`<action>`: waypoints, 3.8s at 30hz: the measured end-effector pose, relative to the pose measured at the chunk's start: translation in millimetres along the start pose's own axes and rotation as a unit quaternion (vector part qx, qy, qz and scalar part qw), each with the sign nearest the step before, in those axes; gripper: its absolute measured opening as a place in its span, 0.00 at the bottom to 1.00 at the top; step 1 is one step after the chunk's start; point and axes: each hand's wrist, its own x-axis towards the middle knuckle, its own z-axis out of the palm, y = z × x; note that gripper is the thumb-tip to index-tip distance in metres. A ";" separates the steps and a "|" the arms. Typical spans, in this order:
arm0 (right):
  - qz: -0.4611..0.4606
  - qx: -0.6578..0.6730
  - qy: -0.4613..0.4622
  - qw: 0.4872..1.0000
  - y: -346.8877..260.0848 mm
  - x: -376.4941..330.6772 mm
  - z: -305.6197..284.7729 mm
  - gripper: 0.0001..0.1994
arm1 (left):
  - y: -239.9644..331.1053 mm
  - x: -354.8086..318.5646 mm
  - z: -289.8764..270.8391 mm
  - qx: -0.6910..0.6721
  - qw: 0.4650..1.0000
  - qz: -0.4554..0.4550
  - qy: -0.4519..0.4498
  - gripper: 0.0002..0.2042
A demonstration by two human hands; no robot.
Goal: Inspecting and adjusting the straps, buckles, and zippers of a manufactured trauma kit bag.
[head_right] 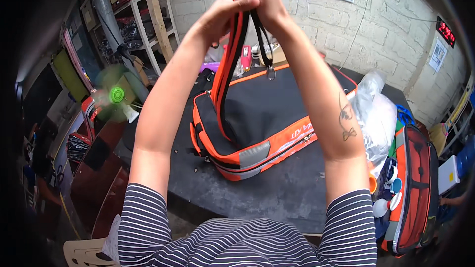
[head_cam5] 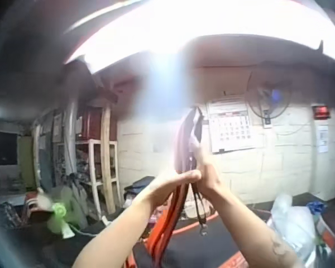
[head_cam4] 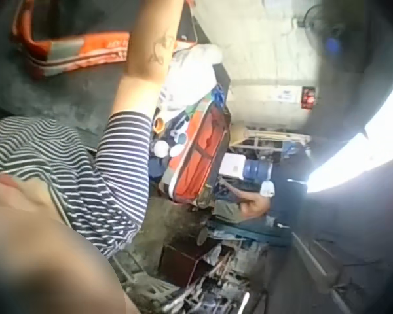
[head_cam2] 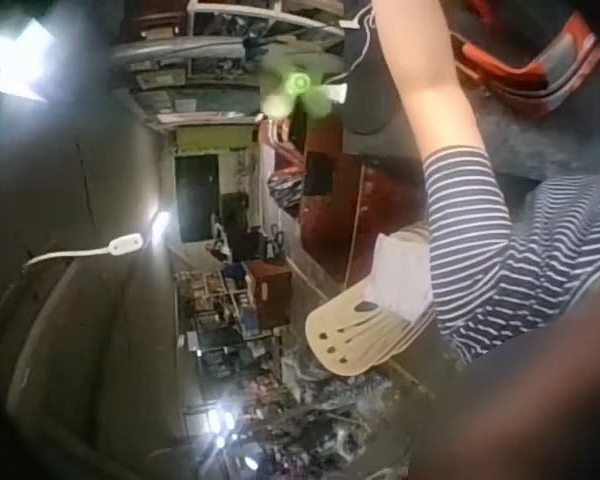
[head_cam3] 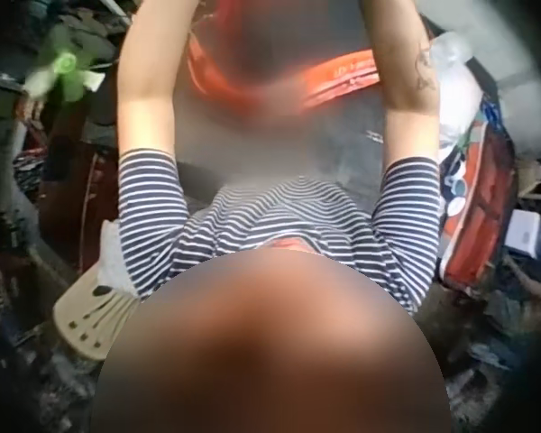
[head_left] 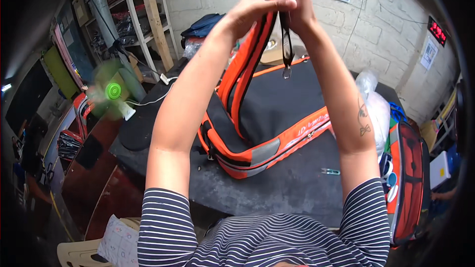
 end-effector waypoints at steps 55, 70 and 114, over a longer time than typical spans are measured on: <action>0.191 -0.371 -0.222 0.881 31.0 -232.6 21.1 0.04 | -10.6 -190.4 -49.4 0.278 0.827 -0.282 -0.399 0.22; 0.123 -0.434 -0.219 0.865 3.5 -208.2 26.1 0.05 | -109.2 -213.7 13.0 0.353 0.843 -0.290 -0.283 0.29; 0.139 -0.406 -0.320 0.845 183.5 -175.3 -92.7 0.14 | -52.1 -295.8 -43.3 0.174 0.843 -0.334 0.384 0.13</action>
